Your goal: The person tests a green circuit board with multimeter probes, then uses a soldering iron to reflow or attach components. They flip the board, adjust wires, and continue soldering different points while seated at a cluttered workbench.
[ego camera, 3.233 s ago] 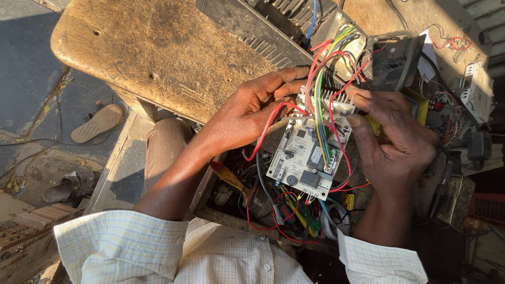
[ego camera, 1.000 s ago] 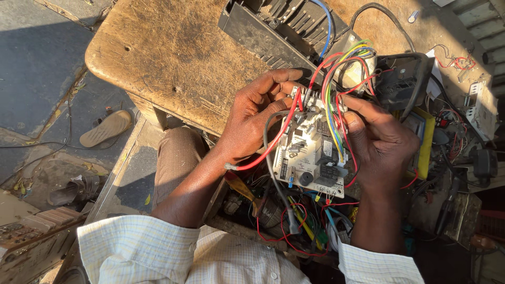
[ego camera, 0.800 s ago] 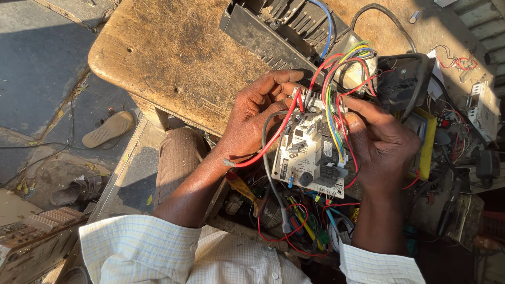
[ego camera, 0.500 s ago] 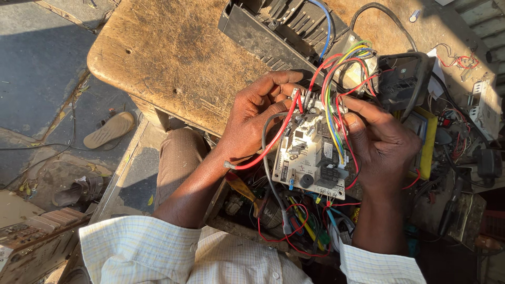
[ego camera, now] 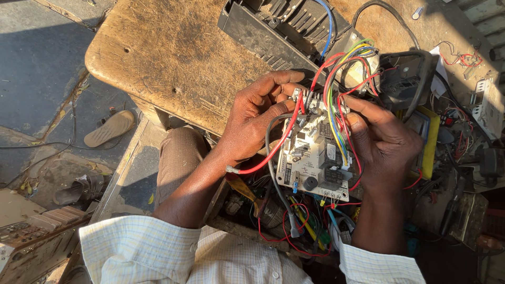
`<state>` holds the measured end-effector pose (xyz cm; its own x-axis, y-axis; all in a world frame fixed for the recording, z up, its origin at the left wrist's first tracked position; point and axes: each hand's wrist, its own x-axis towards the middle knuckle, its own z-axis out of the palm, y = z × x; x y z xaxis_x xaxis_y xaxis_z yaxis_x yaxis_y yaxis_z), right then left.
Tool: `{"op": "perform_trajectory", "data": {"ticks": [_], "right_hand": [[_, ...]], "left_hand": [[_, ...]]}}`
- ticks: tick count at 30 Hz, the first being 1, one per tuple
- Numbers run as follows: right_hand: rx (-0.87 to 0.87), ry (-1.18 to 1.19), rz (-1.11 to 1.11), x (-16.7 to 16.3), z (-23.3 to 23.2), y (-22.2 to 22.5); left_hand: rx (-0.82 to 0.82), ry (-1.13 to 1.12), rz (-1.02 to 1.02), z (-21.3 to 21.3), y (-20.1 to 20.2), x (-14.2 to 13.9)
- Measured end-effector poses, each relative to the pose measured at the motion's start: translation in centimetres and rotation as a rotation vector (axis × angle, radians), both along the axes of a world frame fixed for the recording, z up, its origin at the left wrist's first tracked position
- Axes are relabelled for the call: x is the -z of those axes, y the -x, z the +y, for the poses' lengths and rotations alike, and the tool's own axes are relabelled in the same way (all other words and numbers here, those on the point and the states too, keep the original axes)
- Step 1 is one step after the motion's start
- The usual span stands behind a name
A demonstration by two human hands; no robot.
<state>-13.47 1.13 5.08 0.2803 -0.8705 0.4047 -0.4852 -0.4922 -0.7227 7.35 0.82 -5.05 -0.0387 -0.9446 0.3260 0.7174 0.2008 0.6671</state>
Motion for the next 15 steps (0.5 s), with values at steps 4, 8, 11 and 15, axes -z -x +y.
{"op": "perform_trajectory", "data": {"ticks": [4, 8, 11, 15], "right_hand": [[-0.001, -0.018, -0.013, 0.16, 0.05, -0.01], [-0.035, -0.008, -0.02, 0.21, 0.08, -0.07], [-0.04, -0.005, -0.018, 0.24, 0.11, -0.1], [-0.012, -0.02, 0.003, 0.29, 0.25, -0.13]], "left_hand": [[-0.004, -0.02, -0.016, 0.07, 0.02, 0.08], [-0.001, -0.002, -0.016, 0.04, -0.03, 0.23], [0.005, -0.006, -0.017, 0.07, -0.11, 0.36], [0.017, -0.011, -0.009, 0.14, -0.18, 0.55]]}}
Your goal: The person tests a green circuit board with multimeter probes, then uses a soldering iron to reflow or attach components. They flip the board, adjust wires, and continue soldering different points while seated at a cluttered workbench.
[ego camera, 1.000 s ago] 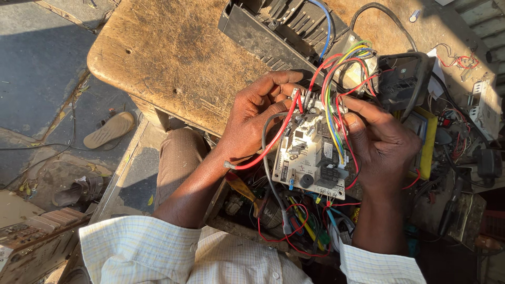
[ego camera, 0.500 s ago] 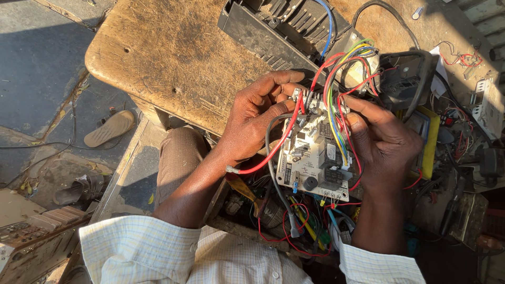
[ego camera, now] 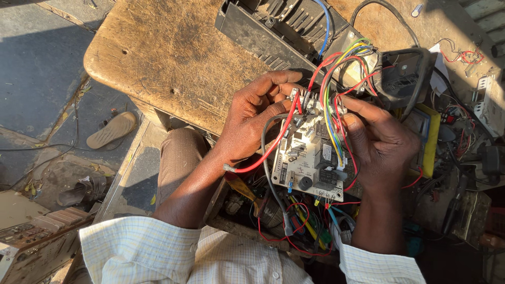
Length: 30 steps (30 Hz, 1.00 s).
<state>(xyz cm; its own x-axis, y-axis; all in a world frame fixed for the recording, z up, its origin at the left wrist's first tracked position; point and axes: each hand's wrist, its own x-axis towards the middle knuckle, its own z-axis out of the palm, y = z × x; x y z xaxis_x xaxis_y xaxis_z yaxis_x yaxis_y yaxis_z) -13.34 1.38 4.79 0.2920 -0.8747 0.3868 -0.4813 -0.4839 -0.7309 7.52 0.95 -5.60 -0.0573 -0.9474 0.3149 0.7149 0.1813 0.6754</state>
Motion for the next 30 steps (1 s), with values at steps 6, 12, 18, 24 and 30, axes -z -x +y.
{"op": "perform_trajectory", "data": {"ticks": [6, 12, 18, 24, 30], "right_hand": [[0.02, -0.046, -0.023, 0.1, 0.1, 0.0], [0.029, -0.065, -0.028, 0.3, 0.4, 0.2], [0.038, -0.058, -0.001, 1.0, 0.8, 0.9], [0.033, -0.061, -0.002, 2.4, 0.9, 1.7], [-0.023, -0.04, -0.033, 3.5, 0.5, 1.9]], "left_hand": [[-0.008, 0.003, 0.003, 0.0, 0.1, 0.0], [0.023, 0.007, -0.004, 0.3, -0.3, -0.7], [-0.03, 0.045, -0.174, 0.5, -0.6, -1.1], [-0.036, 0.07, -0.211, 0.3, -0.5, -1.0], [-0.041, 0.114, -0.215, -0.1, -0.3, -1.0]]}}
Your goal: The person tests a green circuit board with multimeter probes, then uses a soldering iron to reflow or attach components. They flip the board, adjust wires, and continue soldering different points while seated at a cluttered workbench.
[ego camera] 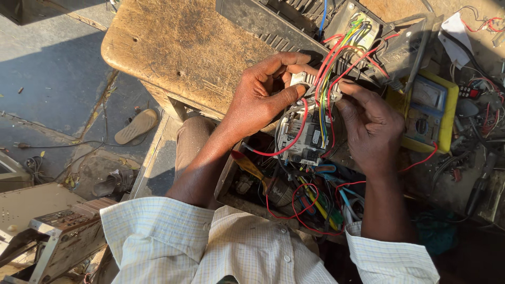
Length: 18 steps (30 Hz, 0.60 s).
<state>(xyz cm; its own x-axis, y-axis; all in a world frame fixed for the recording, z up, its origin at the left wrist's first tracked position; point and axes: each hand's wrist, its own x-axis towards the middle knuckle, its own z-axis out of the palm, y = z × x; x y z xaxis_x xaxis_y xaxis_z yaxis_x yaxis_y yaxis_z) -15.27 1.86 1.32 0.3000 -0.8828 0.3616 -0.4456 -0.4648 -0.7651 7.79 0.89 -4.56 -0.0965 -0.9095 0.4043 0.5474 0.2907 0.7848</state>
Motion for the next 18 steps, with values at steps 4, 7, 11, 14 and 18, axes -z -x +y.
{"op": "perform_trajectory", "data": {"ticks": [4, 7, 11, 14, 18], "right_hand": [[0.02, 0.052, 0.076, 0.2, -0.1, -0.2], [0.012, 0.119, 0.136, -0.3, -0.2, -0.4], [0.019, 0.177, 0.199, -2.0, 1.4, -0.4], [0.033, 0.228, 0.225, -3.7, 3.4, 0.0], [0.033, 0.251, 0.283, -4.7, 6.6, 0.3]], "left_hand": [[-0.045, 0.007, -0.107, -0.2, 0.0, 0.0], [-0.089, 0.003, -0.21, -0.3, 0.0, 0.0], [-0.077, 0.008, -0.199, -0.4, 0.4, 0.2], [-0.098, 0.024, -0.192, -0.6, 0.6, 0.7], [-0.135, 0.066, -0.201, -0.8, 0.6, 1.4]]}}
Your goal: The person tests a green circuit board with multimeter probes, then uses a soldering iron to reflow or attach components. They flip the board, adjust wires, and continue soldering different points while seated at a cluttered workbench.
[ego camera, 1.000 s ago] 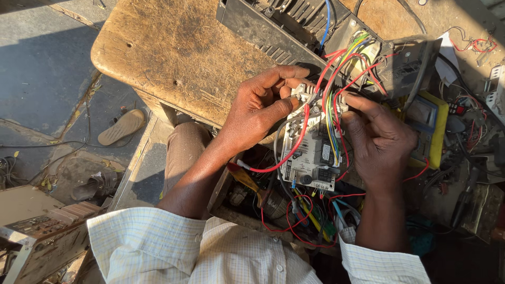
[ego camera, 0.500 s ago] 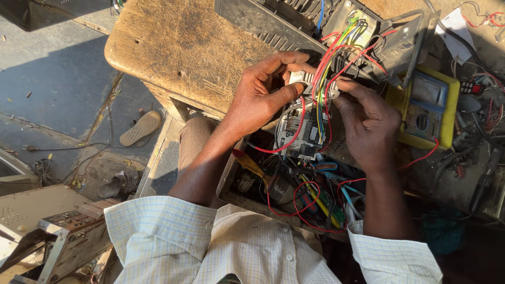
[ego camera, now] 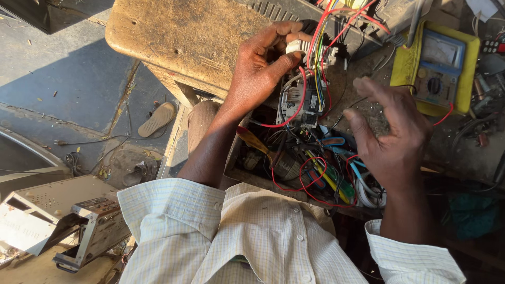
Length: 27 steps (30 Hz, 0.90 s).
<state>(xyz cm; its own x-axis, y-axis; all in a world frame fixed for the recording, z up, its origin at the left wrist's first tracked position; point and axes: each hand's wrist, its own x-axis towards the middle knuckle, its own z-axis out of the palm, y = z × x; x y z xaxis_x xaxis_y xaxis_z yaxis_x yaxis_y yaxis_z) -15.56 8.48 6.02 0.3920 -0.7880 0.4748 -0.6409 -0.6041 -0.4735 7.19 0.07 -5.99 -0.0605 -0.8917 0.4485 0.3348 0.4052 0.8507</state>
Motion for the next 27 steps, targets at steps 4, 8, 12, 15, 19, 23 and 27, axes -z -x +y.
{"op": "perform_trajectory", "data": {"ticks": [4, 8, 12, 15, 19, 23, 27], "right_hand": [[0.022, -0.03, 0.033, 1.2, 2.9, -0.3], [0.037, -0.019, -0.035, 3.8, 5.4, -1.1], [0.063, 0.05, -0.034, 6.4, 6.5, -1.0], [0.083, 0.052, -0.066, 7.5, 7.2, 0.1], [0.187, 0.067, -0.031, 8.2, 8.4, 1.9], [0.283, 0.079, -0.015, 9.1, 10.3, 2.8], [0.357, 0.134, -0.034, 10.1, 11.9, 3.4]], "left_hand": [[-0.043, -0.004, 0.008, -0.2, 0.0, 0.4], [-0.031, -0.042, 0.076, -0.3, -0.2, 0.4], [-0.037, -0.038, 0.091, -0.3, -0.3, 0.6], [-0.067, -0.049, 0.055, -0.3, -0.3, 0.6], [-0.299, 0.036, -0.155, 0.0, 0.1, 0.0], [-0.554, -0.001, -0.458, 0.7, 0.0, -0.9], [-0.647, 0.171, -0.569, 1.3, -0.1, -1.9]]}}
